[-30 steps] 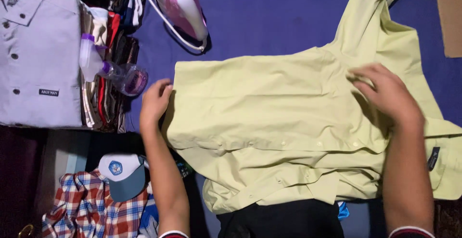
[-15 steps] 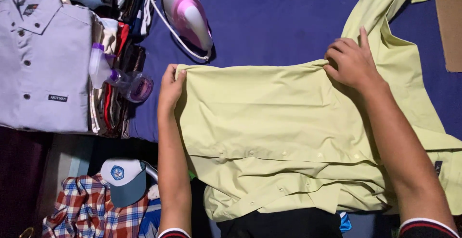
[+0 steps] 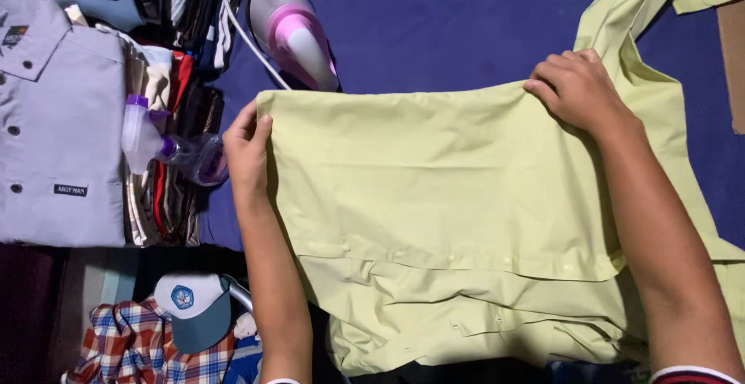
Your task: Ironing a long-sleeved shirt on a flat surface and then buttoning the collar.
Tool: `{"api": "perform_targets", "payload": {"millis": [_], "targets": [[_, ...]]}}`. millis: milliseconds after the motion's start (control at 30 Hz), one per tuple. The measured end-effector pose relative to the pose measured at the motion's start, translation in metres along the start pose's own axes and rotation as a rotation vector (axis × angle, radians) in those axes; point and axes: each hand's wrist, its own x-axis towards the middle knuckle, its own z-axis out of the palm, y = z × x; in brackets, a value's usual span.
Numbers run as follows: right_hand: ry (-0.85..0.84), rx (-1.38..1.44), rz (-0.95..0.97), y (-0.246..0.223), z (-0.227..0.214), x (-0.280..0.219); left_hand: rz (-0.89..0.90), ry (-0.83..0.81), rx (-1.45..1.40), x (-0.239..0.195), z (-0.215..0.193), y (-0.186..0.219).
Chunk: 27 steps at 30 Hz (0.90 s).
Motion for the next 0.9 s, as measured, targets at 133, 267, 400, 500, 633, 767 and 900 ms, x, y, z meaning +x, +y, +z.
{"api": "perform_targets", "payload": {"millis": [133, 267, 400, 500, 633, 767, 900], "targets": [[0.003, -0.117, -0.065, 0.003, 0.029, 0.008, 0.002, -0.076, 0.228, 0.0, 0.0, -0.007], [-0.039, -0.08, -0.032, -0.012, 0.031, 0.009, -0.149, -0.115, 0.495, -0.013, -0.012, -0.013], [-0.072, -0.087, -0.051, -0.008, 0.034, 0.011, -0.226, -0.062, 0.513, -0.007, -0.039, -0.047], [-0.056, -0.115, -0.044, -0.01, 0.034, 0.02, -0.115, 0.067, 0.366, 0.004, -0.035, -0.051], [0.109, -0.219, -0.119, -0.02, 0.039, 0.02, 0.002, 0.203, 0.544, 0.015, -0.036, -0.067], [0.294, -0.143, -0.162, -0.073, 0.005, 0.001, -0.024, 0.1, 0.602, 0.002, -0.033, -0.037], [-0.008, 0.07, -0.091, -0.129, 0.001, -0.068, -0.095, -0.006, 0.724, -0.033, -0.057, -0.007]]}}
